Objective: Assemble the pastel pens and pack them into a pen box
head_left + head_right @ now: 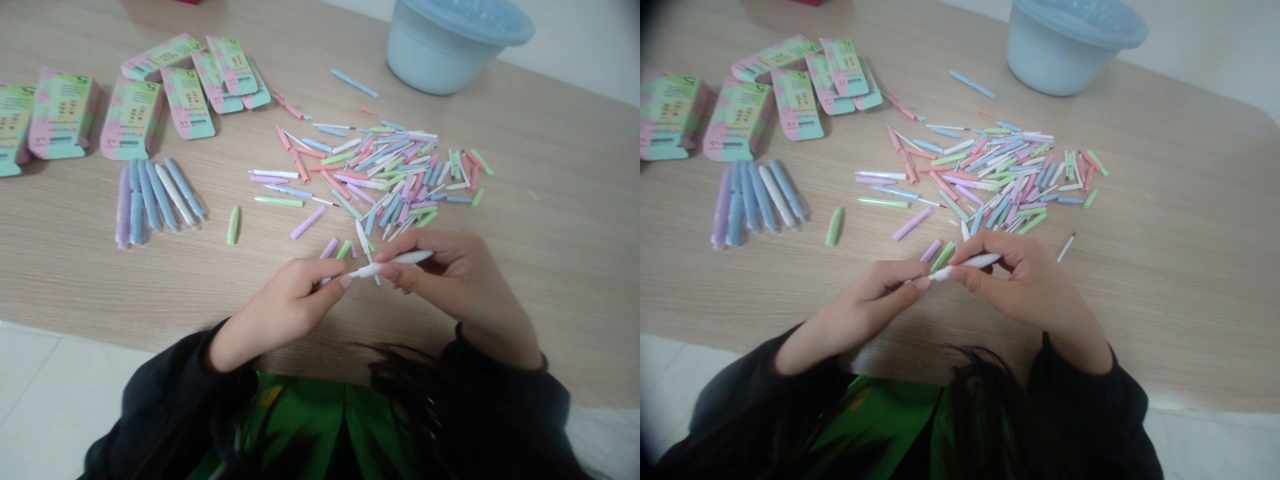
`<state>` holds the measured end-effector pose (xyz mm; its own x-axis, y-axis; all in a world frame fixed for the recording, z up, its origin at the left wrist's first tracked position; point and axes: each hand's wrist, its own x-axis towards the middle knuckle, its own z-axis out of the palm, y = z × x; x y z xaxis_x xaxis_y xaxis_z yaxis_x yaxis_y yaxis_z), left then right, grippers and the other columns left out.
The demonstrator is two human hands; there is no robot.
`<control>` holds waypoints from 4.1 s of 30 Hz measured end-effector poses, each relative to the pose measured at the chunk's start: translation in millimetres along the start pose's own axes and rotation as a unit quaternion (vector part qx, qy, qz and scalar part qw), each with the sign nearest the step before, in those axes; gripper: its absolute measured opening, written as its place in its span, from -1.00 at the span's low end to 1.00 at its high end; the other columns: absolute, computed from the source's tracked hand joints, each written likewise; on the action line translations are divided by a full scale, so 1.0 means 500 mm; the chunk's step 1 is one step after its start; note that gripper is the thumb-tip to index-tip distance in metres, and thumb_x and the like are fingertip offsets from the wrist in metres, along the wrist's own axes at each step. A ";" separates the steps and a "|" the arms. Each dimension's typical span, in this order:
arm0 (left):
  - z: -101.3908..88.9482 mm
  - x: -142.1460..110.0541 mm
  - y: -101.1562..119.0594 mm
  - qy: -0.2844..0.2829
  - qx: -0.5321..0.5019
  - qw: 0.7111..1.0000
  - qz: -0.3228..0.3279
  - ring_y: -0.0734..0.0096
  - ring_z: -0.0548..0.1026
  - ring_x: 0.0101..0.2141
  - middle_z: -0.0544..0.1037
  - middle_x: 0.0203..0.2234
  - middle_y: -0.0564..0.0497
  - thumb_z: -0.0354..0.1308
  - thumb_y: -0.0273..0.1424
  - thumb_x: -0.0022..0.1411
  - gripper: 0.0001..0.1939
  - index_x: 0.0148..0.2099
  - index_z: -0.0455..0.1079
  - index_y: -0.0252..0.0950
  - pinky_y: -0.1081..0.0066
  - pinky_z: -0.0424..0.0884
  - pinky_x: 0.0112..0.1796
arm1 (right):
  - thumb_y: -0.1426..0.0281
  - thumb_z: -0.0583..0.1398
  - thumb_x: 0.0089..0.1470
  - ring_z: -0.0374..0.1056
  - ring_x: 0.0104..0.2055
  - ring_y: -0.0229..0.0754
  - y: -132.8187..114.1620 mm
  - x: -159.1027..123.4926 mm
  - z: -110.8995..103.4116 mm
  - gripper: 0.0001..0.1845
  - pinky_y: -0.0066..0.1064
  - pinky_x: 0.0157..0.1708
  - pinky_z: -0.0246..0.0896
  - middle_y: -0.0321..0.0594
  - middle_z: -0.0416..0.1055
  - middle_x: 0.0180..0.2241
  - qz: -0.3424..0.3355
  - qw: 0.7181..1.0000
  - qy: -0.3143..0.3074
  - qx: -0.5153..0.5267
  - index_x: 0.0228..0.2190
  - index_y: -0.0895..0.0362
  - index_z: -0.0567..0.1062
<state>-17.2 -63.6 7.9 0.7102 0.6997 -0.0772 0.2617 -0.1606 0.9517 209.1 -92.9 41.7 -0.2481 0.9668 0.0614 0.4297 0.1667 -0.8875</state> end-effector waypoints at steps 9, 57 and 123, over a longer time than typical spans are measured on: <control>-0.001 -0.002 -0.013 -0.060 -0.080 0.993 0.060 0.38 0.54 -0.14 0.63 -0.22 0.06 0.04 -0.58 0.34 -0.69 0.05 0.46 -0.27 0.35 0.42 -0.01 | 0.41 0.40 0.08 0.40 -0.57 -0.34 0.019 0.012 0.030 -0.92 -0.55 -0.59 0.28 -0.40 0.49 -0.58 0.032 0.991 -0.021 0.132 -0.34 0.04 0.62; -0.003 0.007 0.017 -0.019 -0.168 0.985 0.025 0.56 0.07 -0.56 0.16 -0.59 0.18 0.05 -0.30 0.44 -0.66 -0.39 0.38 -0.33 0.46 0.04 -0.53 | 0.24 0.38 0.11 0.41 -0.42 -0.28 0.012 0.009 0.054 -0.82 -0.43 -0.43 0.34 -0.34 0.49 -0.47 -0.068 0.985 0.023 0.158 -0.26 0.04 0.62; -0.058 0.068 -0.010 -0.034 -0.108 0.993 0.026 0.57 0.17 -0.57 0.23 -0.63 0.15 0.01 -0.22 0.47 -0.54 -0.47 0.34 -0.35 0.50 0.11 -0.51 | 0.43 0.35 0.15 0.51 -0.48 -0.25 0.051 0.002 0.031 -0.83 -0.42 -0.45 0.47 -0.38 0.58 -0.52 -0.072 0.970 0.181 0.142 -0.24 -0.10 0.70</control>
<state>-13.5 -18.7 9.2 0.7633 0.6448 -0.0387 0.0824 -0.0377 0.9959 206.2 -90.6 11.8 0.0564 0.9509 0.3044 0.1435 0.2940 -0.9450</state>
